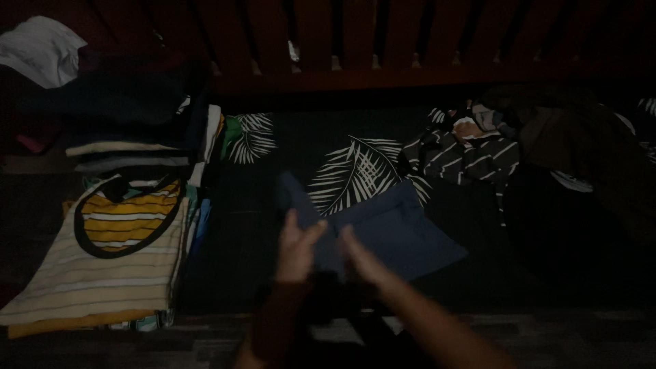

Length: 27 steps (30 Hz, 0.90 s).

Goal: The person folds several garments one by one on a dark patterned surface. They smooth and fold a yellow shirt, a striped shirt, a blue shirt, and a brown shirt, placing each folded item into a growing stack on the left.

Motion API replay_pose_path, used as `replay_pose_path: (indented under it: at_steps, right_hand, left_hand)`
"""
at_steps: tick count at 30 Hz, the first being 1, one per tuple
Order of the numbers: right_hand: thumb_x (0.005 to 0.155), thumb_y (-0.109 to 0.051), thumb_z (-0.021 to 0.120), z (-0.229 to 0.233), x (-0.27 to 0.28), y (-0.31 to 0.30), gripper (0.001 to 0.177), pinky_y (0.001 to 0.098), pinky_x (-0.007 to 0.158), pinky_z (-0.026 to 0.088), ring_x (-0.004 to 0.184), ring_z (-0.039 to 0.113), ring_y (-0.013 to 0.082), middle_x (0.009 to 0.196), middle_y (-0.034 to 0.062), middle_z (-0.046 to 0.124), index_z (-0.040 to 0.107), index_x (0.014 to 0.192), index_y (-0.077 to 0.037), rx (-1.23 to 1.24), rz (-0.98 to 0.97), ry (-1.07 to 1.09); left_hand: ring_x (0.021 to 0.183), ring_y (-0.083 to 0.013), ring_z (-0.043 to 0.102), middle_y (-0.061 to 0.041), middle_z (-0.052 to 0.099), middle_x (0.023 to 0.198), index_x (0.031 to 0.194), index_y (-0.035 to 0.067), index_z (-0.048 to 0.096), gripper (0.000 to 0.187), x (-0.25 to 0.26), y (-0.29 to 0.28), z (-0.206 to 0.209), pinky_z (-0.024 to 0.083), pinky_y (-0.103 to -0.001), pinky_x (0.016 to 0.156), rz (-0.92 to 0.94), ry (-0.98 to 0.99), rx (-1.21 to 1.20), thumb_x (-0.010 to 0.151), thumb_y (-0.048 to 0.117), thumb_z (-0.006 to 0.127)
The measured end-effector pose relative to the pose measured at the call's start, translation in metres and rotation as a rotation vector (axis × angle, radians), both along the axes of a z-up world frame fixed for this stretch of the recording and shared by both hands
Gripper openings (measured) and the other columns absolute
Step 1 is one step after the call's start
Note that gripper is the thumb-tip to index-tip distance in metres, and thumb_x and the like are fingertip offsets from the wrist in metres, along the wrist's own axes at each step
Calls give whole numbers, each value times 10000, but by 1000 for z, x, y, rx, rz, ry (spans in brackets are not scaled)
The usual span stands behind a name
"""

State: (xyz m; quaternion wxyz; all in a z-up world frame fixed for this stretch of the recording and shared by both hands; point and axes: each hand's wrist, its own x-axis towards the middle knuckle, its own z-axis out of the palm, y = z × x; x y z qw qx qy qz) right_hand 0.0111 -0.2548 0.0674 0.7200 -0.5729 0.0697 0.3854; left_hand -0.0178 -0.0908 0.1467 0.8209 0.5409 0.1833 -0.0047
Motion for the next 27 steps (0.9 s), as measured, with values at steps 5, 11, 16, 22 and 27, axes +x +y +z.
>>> replay_pose_path:
  at_steps: [5, 11, 16, 22, 27]
  right_hand:
    - [830, -774, 422, 50, 27, -92, 926, 439, 1008, 464, 1277, 577, 278, 1401, 105, 639, 508, 1520, -162, 274, -256, 39]
    - [831, -78, 663, 27, 56, -164, 705, 372, 1027, 525, 1254, 650, 289, 1395, 178, 687, 516, 1518, -126, -379, -57, -330]
    - [852, -29, 640, -6, 65, -195, 718, 412, 1035, 518, 1269, 611, 290, 1413, 110, 626, 465, 1536, -164, -421, -224, -268]
    - [820, -88, 761, -14, 63, -186, 768, 420, 1021, 529, 1235, 633, 356, 1377, 192, 638, 478, 1530, -167, -880, -220, -555]
    - [810, -289, 777, 21, 42, -160, 771, 451, 972, 519, 1214, 621, 385, 1402, 192, 599, 479, 1507, -149, -1197, -265, -1111]
  left_hand:
    - [1261, -242, 625, -6, 372, 1541, 1161, -283, 594, 574, 31, -75, -9, 493, -377, 1051, -451, -224, 219, 987, 252, 709]
    - [1239, -256, 626, -160, 624, 1420, 1505, 81, 476, 627, 46, -106, -48, 538, -381, 982, -445, -362, 438, 922, 223, 662]
    - [1381, -297, 477, -160, 448, 1543, 1521, 131, 447, 629, 28, -64, -69, 435, -433, 1120, 29, -73, 611, 944, 151, 696]
    - [1415, -343, 468, -173, 439, 1567, 1591, 123, 237, 864, 17, -68, -70, 402, -481, 1171, -106, 112, 157, 874, 170, 715]
    - [1435, -356, 417, -173, 423, 1570, 1580, 91, 268, 879, 34, -77, -51, 321, -485, 1195, -163, 240, -76, 860, 149, 770]
